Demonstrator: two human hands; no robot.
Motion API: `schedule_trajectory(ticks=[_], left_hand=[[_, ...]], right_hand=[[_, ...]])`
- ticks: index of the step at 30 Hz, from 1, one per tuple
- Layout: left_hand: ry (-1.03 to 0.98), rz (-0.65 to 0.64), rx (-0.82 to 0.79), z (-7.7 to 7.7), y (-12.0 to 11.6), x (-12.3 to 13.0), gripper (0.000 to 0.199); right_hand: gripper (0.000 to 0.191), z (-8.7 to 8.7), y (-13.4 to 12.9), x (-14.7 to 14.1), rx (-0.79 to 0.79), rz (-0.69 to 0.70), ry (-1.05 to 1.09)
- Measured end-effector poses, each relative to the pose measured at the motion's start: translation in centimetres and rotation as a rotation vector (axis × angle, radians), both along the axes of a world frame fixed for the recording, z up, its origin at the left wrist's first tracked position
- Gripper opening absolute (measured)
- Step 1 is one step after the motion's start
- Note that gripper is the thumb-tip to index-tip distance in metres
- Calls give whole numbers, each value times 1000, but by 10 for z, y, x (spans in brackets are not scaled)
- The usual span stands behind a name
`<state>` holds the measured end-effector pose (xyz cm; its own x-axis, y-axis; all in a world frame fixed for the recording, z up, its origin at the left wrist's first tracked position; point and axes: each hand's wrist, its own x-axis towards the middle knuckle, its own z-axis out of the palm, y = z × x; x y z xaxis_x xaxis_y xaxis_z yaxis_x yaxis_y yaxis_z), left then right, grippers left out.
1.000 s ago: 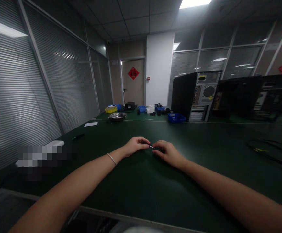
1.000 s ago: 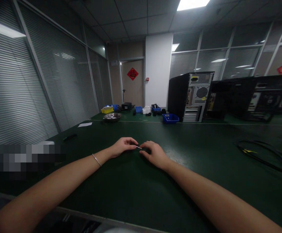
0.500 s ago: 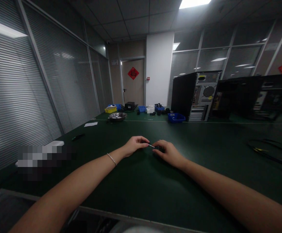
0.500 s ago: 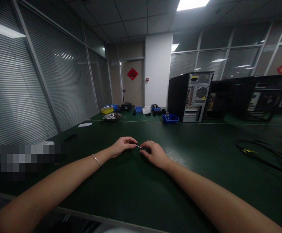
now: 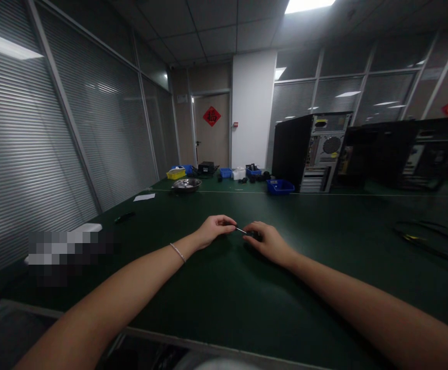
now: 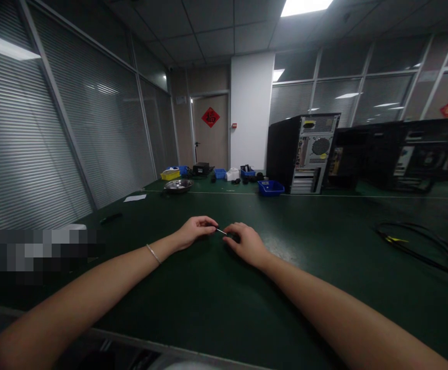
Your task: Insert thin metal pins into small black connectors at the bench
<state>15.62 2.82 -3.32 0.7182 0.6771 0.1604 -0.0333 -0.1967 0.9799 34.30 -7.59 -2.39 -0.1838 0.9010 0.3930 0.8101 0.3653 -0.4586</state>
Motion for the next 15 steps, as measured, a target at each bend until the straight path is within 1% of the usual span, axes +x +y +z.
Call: schedule_trajectory(ticks=[6,15], left_hand=[[-22,-1,-50,2,0,0,33],[-78,8,-64,-7,6,1,32]], right_hand=[[22,0,0,1,-9,-18,15],[21,-4,3,2,22,-29,28]])
